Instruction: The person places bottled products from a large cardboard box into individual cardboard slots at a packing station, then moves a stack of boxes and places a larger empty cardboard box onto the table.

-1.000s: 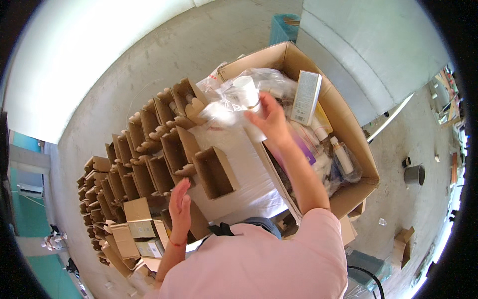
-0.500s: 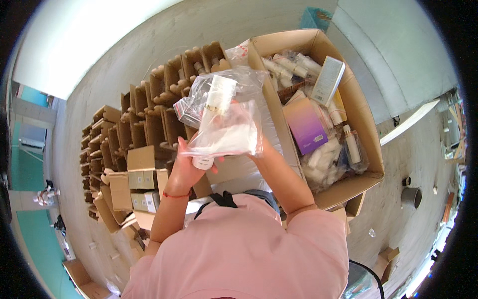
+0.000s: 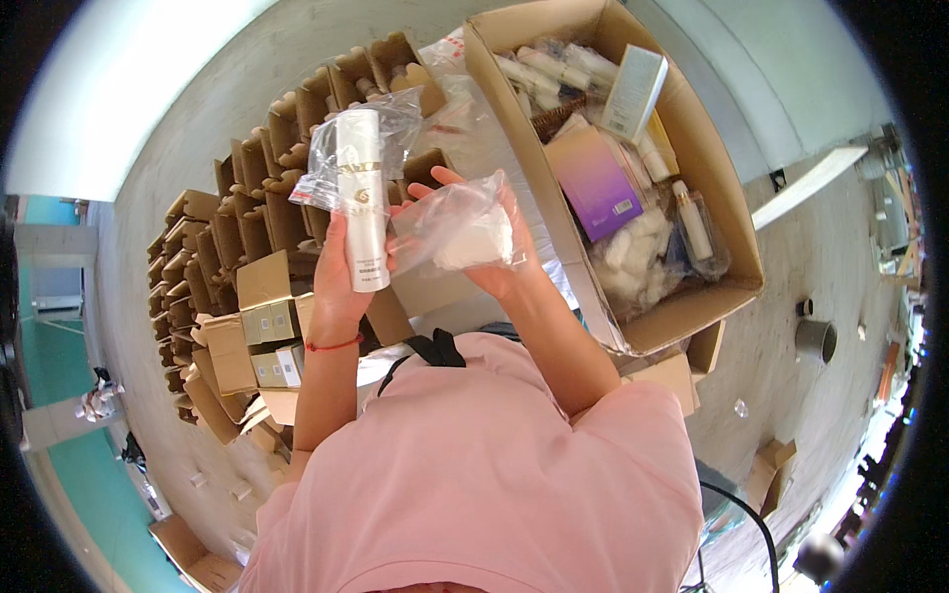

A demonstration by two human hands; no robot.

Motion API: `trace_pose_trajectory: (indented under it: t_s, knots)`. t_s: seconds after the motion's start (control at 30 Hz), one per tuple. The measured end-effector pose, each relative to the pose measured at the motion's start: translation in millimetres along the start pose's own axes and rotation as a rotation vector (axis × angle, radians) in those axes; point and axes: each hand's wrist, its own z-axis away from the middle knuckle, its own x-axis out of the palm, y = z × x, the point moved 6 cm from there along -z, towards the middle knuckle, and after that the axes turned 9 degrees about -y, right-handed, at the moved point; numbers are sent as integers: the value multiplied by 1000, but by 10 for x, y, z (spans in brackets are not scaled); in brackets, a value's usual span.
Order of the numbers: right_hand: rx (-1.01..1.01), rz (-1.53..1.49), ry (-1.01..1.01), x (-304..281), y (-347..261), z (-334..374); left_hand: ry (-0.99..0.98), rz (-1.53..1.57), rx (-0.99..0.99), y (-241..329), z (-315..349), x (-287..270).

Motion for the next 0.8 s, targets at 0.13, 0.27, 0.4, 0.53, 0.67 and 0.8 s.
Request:
trace_pose_trajectory:
  t_s: [0.13, 0.27, 0.4, 0.53, 0.67, 0.8]
  knots:
    - [44, -94, -94, -269, -69, 68, 20, -3, 4, -63, -13, -55]
    - [-31, -113, 45, -184, -118, 180, 55, -12, -19, -143, -9, -62]
    - [-113, -141, -265, -408, -375, 136, 39, -48, -65, -214, -8, -98]
    - [-870, 459, 641, -721, -1688, 576, 63, -133, -81, -240, 33, -91]
    - [-1175, 1788, 1160, -445, -2148, 845, 88, -333, -89, -269, 8, -61]
    - [-832, 1910, 376, -1, -1230, 356, 119, -420, -122, -376, -29, -2]
